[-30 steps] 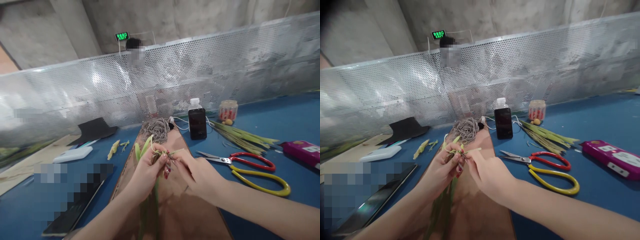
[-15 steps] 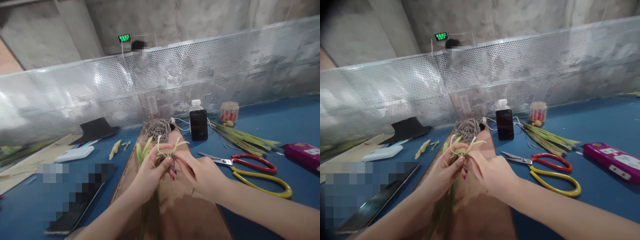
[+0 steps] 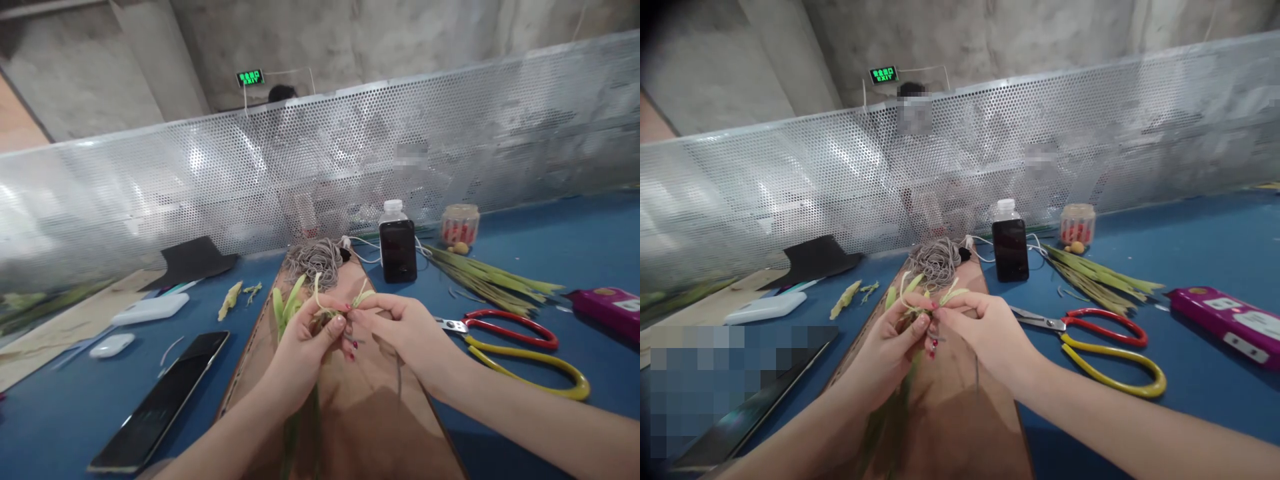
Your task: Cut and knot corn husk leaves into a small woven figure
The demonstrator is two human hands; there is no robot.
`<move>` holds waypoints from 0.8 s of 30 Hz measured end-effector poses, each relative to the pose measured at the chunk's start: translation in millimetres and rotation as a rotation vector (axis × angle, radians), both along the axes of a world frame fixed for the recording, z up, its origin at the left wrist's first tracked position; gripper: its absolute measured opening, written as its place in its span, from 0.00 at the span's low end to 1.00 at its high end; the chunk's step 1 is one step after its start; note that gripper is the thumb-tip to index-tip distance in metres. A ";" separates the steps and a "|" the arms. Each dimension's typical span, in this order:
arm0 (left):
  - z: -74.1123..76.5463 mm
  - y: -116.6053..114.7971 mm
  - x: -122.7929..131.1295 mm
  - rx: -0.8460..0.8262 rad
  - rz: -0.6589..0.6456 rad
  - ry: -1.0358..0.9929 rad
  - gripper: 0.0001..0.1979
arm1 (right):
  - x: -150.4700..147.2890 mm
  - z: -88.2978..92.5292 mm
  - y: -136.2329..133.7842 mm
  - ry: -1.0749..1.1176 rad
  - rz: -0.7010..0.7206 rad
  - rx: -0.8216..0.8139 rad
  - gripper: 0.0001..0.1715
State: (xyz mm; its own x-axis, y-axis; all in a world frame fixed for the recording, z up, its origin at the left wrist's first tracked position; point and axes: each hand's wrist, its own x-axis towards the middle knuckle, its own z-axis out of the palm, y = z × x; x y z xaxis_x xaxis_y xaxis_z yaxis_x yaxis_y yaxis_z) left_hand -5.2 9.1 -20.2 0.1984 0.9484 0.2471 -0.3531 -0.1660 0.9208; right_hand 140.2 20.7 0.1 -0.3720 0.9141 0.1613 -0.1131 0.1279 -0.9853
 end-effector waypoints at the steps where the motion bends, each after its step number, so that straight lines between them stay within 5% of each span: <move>1: 0.1 -0.4 1.0 -0.014 -0.001 -0.014 0.05 | 0.0 0.0 -0.2 0.020 0.004 -0.027 0.07; 9: 0.1 -2.1 5.9 -0.075 -0.034 -0.088 0.04 | -0.4 1.3 1.0 0.096 0.111 -0.028 0.11; 24: 3.8 -3.4 2.8 -0.113 -0.012 0.031 0.10 | 2.0 4.5 -1.8 -0.124 -0.082 0.117 0.10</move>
State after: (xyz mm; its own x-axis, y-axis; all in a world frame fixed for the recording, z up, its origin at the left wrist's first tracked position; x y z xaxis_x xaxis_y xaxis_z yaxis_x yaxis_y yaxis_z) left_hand -2.4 5.7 -16.3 0.2159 0.9674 0.1325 -0.3258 -0.0565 0.9438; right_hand 142.3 18.8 4.6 -0.3211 0.9198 0.2254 0.0241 0.2459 -0.9690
